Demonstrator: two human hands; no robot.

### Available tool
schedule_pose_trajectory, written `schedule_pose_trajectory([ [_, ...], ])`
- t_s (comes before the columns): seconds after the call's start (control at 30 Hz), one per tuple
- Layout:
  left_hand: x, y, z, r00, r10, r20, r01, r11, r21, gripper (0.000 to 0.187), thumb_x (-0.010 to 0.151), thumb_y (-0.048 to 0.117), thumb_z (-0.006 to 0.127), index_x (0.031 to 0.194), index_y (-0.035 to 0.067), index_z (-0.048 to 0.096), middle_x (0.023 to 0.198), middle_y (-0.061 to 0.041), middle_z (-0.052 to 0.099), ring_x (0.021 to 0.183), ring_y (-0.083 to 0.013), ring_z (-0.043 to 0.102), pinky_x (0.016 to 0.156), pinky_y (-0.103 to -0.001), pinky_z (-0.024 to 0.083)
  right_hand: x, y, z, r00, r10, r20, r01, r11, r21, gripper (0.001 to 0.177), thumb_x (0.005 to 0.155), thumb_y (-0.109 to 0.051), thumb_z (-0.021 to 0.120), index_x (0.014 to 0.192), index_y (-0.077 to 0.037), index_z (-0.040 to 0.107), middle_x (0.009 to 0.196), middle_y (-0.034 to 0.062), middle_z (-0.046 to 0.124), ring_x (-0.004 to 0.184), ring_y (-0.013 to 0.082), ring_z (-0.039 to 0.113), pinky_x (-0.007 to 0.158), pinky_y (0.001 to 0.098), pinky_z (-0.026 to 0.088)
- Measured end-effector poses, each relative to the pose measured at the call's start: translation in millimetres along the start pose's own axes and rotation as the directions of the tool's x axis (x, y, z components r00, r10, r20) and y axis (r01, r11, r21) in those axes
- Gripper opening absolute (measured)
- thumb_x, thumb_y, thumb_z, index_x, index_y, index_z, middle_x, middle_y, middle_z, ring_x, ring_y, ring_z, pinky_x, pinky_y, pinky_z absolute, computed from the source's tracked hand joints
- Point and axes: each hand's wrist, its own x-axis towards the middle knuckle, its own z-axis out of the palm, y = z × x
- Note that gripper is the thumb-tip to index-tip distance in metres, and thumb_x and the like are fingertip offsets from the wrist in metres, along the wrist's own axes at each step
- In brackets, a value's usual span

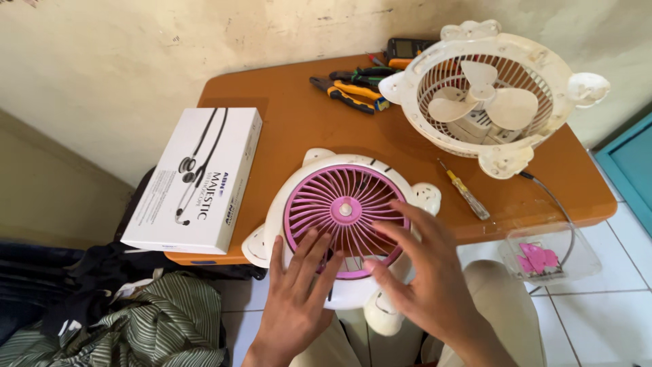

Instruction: The person uses a screwdriver to remove screws from the back and sides of a small white and pink electric fan. They detach the rear grille and then the front grille, exposing the fan blades and internal components on the table.

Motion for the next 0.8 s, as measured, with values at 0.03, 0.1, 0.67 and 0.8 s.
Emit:
schedule_pose_trajectory([
  [0.03, 1, -1, -4, 0.999, -0.013, -0.038, 0.014, 1.0, 0.022, 0.076, 0.058, 0.006, 0.07, 0.132, 0.004, 0.058, 0.144, -0.019, 0.052, 0.142, -0.0371, 0.044, 0.116, -0.072, 0.022, 3, -1, 0, 0.998, -0.052, 0.037, 0.051, 0.998, 0.02, 0.046, 0.081, -0.026, 0.079, 0.122, -0.009, 0.066, 0.139, 0.0172, 0.057, 0.126, 0.036, 0.056, 0.103, 0.0464, 0.043],
  [0.1, 3, -2, -14, 0.993, -0.044, -0.109, 0.051, 0.997, 0.06, 0.066, 0.061, 0.001, 0.068, 0.126, 0.006, 0.062, 0.14, -0.016, 0.058, 0.141, -0.0336, 0.051, 0.12, -0.07, 0.025, 3, -6, -2, 0.988, 0.141, 0.063, -0.154, 0.942, 0.299, 0.043, 0.088, -0.023, 0.072, 0.129, -0.01, 0.066, 0.149, 0.0128, 0.056, 0.105, 0.0232, 0.061, 0.093, 0.0388, 0.049],
  [0.67, 32, -9, -35, 0.522, -0.817, -0.244, 0.35, 0.466, -0.812, 0.034, 0.106, 0.026, 0.06, 0.117, -0.005, 0.069, 0.099, -0.008, 0.076, 0.086, -0.0084, 0.065, 0.077, -0.026, 0.055, -3, -4, 4, 0.915, 0.377, -0.145, -0.266, 0.834, 0.484, 0.04, 0.091, -0.005, 0.074, 0.127, -0.003, 0.057, 0.126, 0.0091, 0.062, 0.097, 0.0131, 0.066, 0.084, 0.0273, 0.055],
  [0.8, 32, -16, -23, 0.493, -0.866, -0.083, 0.323, 0.27, -0.907, 0.035, 0.102, 0.024, 0.06, 0.121, -0.004, 0.067, 0.104, -0.009, 0.076, 0.089, -0.0105, 0.069, 0.08, -0.029, 0.058, 1, -12, 3, 0.937, 0.237, -0.257, -0.209, 0.969, 0.134, 0.043, 0.087, -0.005, 0.08, 0.125, -0.008, 0.06, 0.125, 0.0094, 0.062, 0.107, 0.02, 0.063, 0.088, 0.0325, 0.054],
])
